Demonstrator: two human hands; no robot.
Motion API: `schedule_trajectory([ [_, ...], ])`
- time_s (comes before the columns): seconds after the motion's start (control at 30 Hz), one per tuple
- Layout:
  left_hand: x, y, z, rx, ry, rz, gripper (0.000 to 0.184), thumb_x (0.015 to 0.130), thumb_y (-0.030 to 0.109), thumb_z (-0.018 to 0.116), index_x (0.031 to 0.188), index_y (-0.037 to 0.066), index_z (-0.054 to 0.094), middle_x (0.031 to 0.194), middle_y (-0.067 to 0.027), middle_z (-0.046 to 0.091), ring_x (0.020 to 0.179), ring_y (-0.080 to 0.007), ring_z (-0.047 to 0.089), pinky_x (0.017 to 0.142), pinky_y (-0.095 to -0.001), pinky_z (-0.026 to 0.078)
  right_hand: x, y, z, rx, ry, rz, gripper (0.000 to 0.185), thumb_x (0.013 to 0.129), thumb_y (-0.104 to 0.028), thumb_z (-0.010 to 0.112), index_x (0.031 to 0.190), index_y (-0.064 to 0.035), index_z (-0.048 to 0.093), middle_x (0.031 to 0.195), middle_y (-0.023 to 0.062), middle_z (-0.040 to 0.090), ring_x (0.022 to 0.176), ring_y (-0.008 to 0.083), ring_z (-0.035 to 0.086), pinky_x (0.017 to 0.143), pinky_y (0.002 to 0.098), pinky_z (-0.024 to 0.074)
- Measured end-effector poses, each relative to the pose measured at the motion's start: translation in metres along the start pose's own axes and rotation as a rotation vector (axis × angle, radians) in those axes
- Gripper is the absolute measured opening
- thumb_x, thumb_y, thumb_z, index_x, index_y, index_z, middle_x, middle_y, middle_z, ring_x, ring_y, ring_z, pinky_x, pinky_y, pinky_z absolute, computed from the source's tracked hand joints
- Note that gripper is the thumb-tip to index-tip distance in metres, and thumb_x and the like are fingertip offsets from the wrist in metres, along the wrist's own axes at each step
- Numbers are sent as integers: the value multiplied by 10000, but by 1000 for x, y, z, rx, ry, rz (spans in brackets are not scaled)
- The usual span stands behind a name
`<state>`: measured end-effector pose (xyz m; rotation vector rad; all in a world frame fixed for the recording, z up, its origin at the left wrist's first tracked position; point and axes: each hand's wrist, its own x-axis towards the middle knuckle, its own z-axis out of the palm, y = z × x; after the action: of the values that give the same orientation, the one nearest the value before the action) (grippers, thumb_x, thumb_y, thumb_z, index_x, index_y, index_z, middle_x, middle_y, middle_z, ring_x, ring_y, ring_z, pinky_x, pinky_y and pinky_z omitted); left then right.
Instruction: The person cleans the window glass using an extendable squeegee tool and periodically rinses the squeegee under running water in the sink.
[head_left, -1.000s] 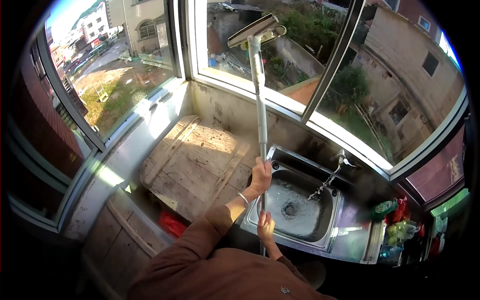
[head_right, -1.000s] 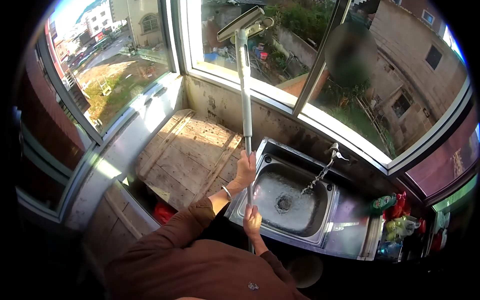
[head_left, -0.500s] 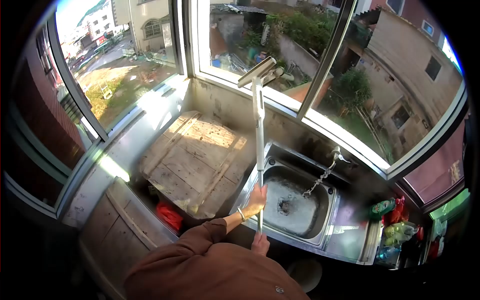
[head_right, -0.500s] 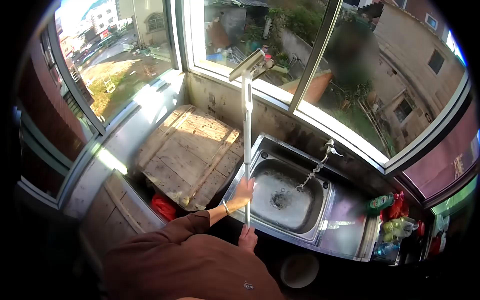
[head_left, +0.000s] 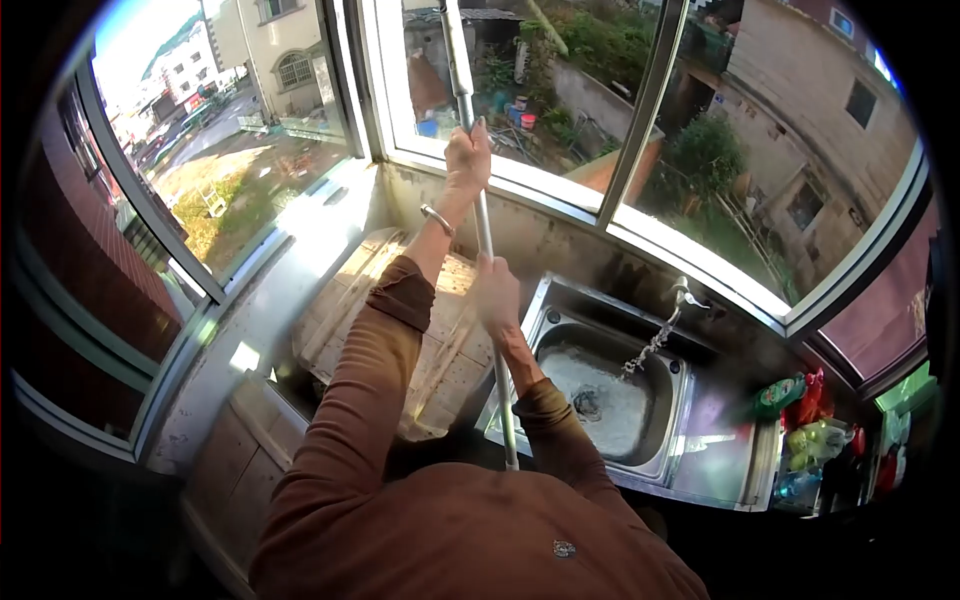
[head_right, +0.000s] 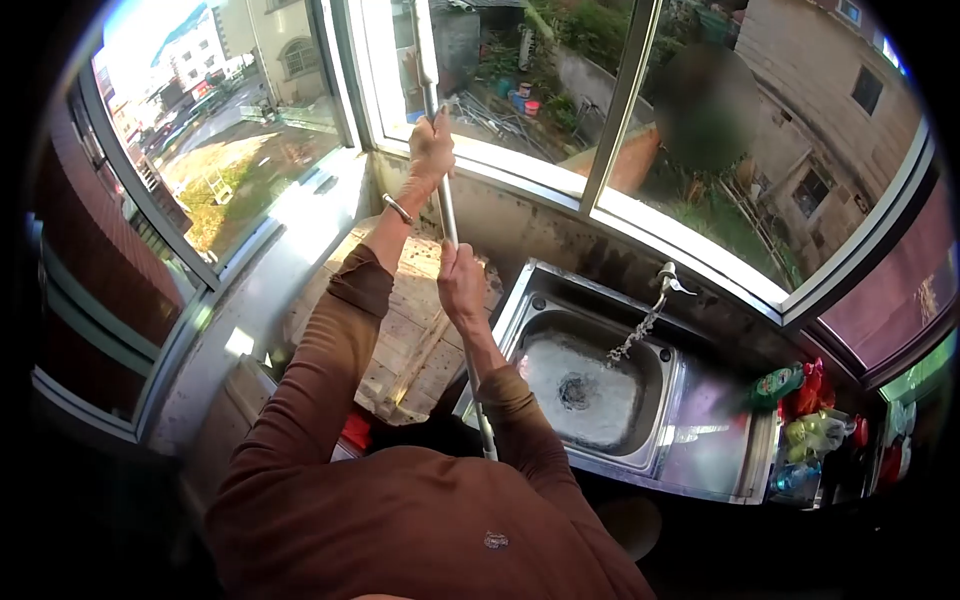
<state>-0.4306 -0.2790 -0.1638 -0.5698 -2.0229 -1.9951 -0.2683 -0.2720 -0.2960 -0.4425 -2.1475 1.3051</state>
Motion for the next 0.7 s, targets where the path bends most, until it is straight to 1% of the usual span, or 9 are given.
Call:
schedule_trajectory([
  [0.07,-20,-18,3,-3,-17,-93,477,975,400,488,905,-72,468,603,-127,564,427,-234,579,334,-355,470,-5,39,8,-64,-20,-96,402,997,-377,440,877,1,505,733,280,576,703,487,551,604,519,410],
  [0.1,-21,-61,10,-33,-31,-55,470,976,397,483,924,-70,456,591,-117,550,409,-229,567,327,-354,462,-20,39,-1,-51,7,-16,401,997,-377,439,874,-2,505,734,278,579,692,481,555,607,527,412],
  [0.13,-40,-68,14,-45,-27,-122,463,977,394,478,934,-67,457,595,-115,549,408,-229,565,331,-356,459,-32,74,3,-13,49,-139,397,996,-383,436,879,-11,505,750,281,592,711,483,572,615,539,411],
  [0.17,-68,-74,18,-54,-23,-187,456,978,391,473,944,-63,458,599,-112,547,407,-229,563,336,-358,455,-49,66,-17,-106,-76,133,405,992,-402,432,882,-20,505,766,287,605,742,490,586,635,561,414],
  [0.23,-115,-95,27,-74,-46,-339,421,987,387,452,988,-34,464,633,-116,561,431,-226,568,360,-356,446,-81,95,-34,-233,-124,213,418,988,-421,415,885,-27,511,775,290,614,762,501,588,651,575,424],
  [0.27,-134,-136,39,-155,-35,-260,349,974,374,468,930,36,398,564,-28,438,337,-147,446,277,-301,400,-100,111,-41,-258,-99,207,383,990,-391,416,889,-33,508,742,283,599,742,508,569,640,568,421],
  [0.33,-189,-127,45,-205,-73,-450,347,969,372,476,936,32,413,567,-25,434,340,-144,442,277,-297,399,-137,136,-60,-344,-119,285,390,985,-404,412,912,-36,519,738,292,609,732,513,580,649,583,432],
  [0.47,-272,-138,61,-138,-164,-512,344,986,325,452,928,-11,402,519,-46,459,344,-167,485,299,-320,399,-219,185,-85,-452,-23,265,288,968,-321,500,861,-54,492,682,254,604,648,467,591,545,544,438],
  [0.7,-370,-158,58,-70,-340,-594,384,986,352,471,947,-26,415,551,-110,527,360,-229,546,304,-360,434,-316,187,-98,-531,21,509,402,976,-444,423,872,-63,502,670,228,600,657,475,584,570,564,437],
])
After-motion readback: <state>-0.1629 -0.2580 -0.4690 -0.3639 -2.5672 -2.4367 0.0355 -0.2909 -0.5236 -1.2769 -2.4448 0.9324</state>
